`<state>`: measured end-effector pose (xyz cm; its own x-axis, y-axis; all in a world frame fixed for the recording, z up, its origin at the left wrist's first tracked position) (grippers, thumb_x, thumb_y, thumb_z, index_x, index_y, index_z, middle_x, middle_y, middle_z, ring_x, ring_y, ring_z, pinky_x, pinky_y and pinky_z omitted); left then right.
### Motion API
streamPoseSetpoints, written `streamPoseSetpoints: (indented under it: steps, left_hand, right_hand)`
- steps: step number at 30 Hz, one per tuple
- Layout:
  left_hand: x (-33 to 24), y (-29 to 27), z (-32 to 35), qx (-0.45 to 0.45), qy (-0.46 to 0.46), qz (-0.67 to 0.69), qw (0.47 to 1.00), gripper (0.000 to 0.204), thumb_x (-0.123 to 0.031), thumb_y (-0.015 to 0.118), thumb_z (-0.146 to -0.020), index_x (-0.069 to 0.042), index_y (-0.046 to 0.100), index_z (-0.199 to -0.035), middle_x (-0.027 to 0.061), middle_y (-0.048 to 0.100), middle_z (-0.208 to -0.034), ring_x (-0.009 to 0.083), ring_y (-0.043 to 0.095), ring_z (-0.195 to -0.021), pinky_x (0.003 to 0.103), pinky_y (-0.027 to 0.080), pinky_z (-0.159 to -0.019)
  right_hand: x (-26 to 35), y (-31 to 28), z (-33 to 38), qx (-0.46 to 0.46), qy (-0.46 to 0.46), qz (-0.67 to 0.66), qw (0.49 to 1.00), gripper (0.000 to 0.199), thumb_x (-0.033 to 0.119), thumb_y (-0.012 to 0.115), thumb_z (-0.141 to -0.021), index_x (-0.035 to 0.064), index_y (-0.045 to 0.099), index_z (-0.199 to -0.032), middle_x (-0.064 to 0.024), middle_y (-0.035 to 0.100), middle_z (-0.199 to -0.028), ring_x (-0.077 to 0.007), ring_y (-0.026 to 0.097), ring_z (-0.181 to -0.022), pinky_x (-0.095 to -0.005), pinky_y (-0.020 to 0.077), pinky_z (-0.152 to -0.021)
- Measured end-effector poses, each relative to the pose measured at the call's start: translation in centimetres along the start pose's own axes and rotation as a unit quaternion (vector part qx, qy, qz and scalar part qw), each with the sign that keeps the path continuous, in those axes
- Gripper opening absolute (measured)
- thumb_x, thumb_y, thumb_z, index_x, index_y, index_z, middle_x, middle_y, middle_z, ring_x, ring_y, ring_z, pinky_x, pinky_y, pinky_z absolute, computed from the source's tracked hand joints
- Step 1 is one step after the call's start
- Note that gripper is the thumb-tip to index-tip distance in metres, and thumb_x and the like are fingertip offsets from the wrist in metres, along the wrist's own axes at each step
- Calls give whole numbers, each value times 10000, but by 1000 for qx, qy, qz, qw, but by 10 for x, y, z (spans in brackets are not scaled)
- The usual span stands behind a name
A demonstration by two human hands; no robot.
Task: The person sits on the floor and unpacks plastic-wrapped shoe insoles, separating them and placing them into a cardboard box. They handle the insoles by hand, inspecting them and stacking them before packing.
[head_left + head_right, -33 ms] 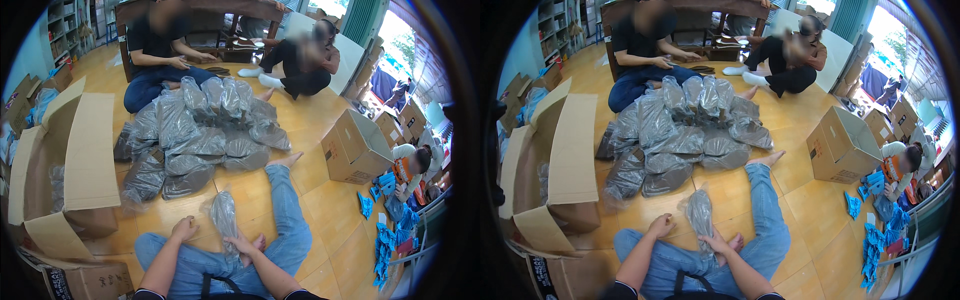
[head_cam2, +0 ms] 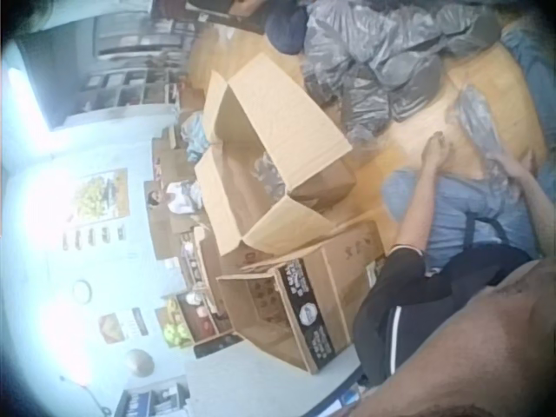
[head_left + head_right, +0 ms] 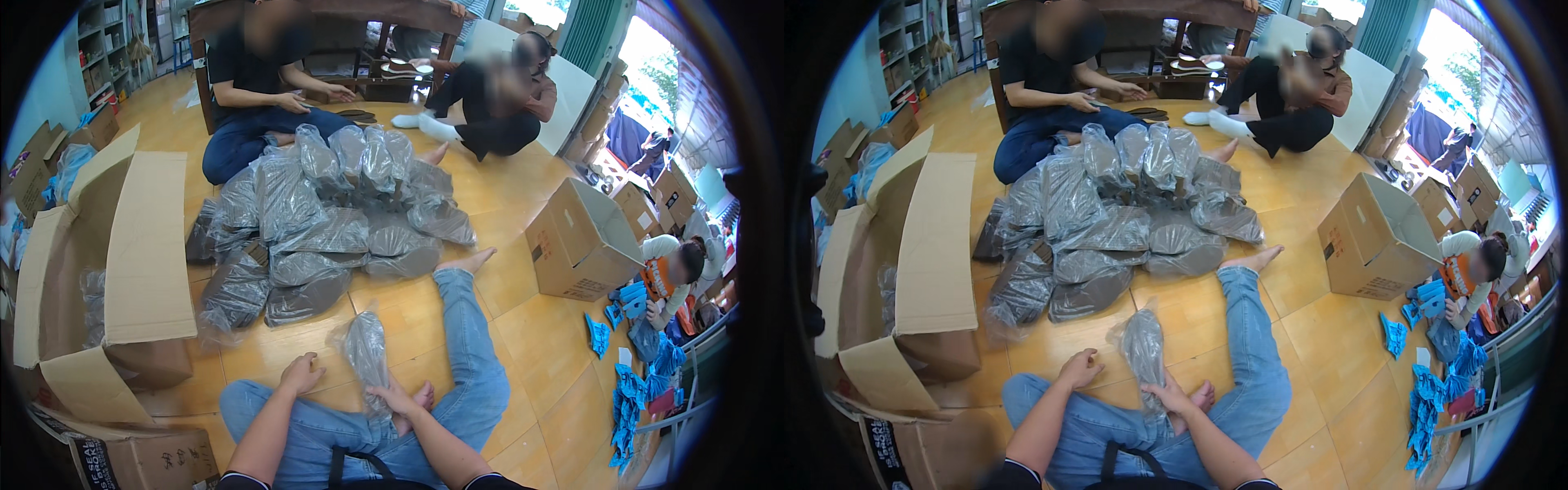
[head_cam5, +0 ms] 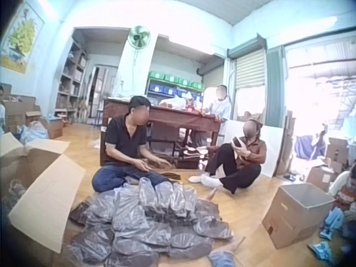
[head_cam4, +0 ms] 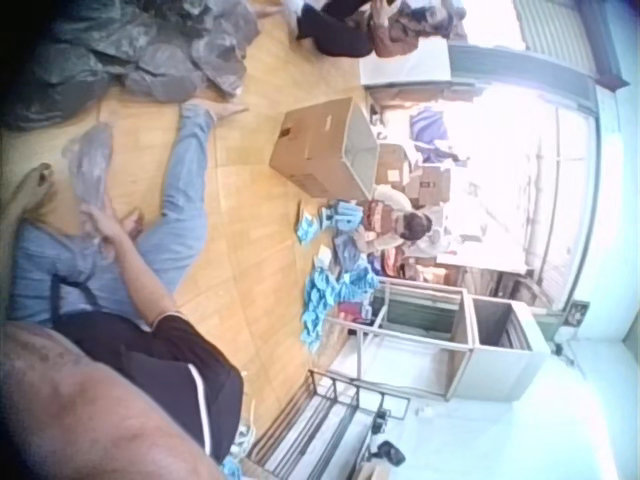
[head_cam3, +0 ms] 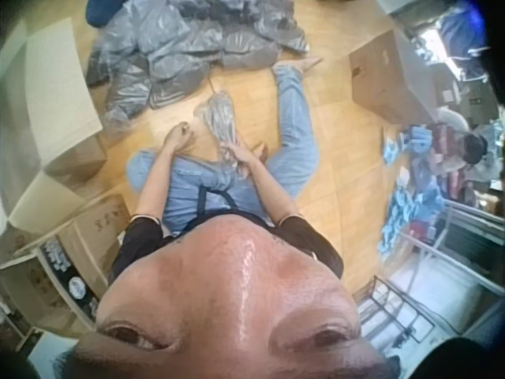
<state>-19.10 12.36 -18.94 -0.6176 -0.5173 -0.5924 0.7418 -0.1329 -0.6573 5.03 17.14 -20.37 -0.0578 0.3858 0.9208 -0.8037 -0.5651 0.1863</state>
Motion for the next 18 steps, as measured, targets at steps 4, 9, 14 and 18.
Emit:
streamPoseSetpoints:
  steps: [4, 9, 14, 18]
  left_hand:
    - [0, -3, -2, -13, -6, -2, 1000, 588, -369, 659, -829, -52, 513, -1302, 189, 635, -1119, 317, 617, -1037, 381, 488, -879]
    - [-5, -8, -8, -37, 14, 24, 999, 579, -368, 662, -830, -47, 522, -1292, 191, 639, -1101, 320, 618, -1032, 383, 487, -878]
    - [-4, -7, -10, -19, 0, 25, 1000, 577, -379, 645, -837, -65, 509, -1302, 161, 622, -1164, 306, 589, -1094, 397, 465, -919]
    - [-3, -6, -11, -19, -6, 26, 999, 585, -385, 646, -834, -62, 509, -1303, 168, 622, -1156, 309, 589, -1092, 392, 464, -922]
  right_hand:
    - [4, -1, -2, 4, 30, -16, 999, 795, 128, 697, -812, 18, 263, -1469, -120, 514, -1319, -199, 504, -1173, -302, 410, -981]
    - [3, -6, -10, -8, 54, -17, 998, 786, 156, 695, -822, 21, 267, -1468, -121, 507, -1326, -201, 505, -1174, -302, 414, -976]
    - [1, -7, -8, -8, 77, -28, 997, 777, 185, 689, -832, 29, 273, -1469, -119, 505, -1332, -197, 498, -1184, -300, 396, -995]
    - [6, -6, -8, -7, 51, -37, 998, 773, 211, 686, -837, 35, 277, -1470, -110, 515, -1321, -193, 496, -1187, -294, 393, -994]
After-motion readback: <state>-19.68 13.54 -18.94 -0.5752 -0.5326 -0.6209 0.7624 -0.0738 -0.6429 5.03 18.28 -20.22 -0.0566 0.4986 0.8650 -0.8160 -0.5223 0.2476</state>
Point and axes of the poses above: each hand's wrist, its own z-axis away from the middle knuckle, its own y-axis out of the palm, x = y × z, the point moved 7 cm from there along -z, towards the middle knuckle
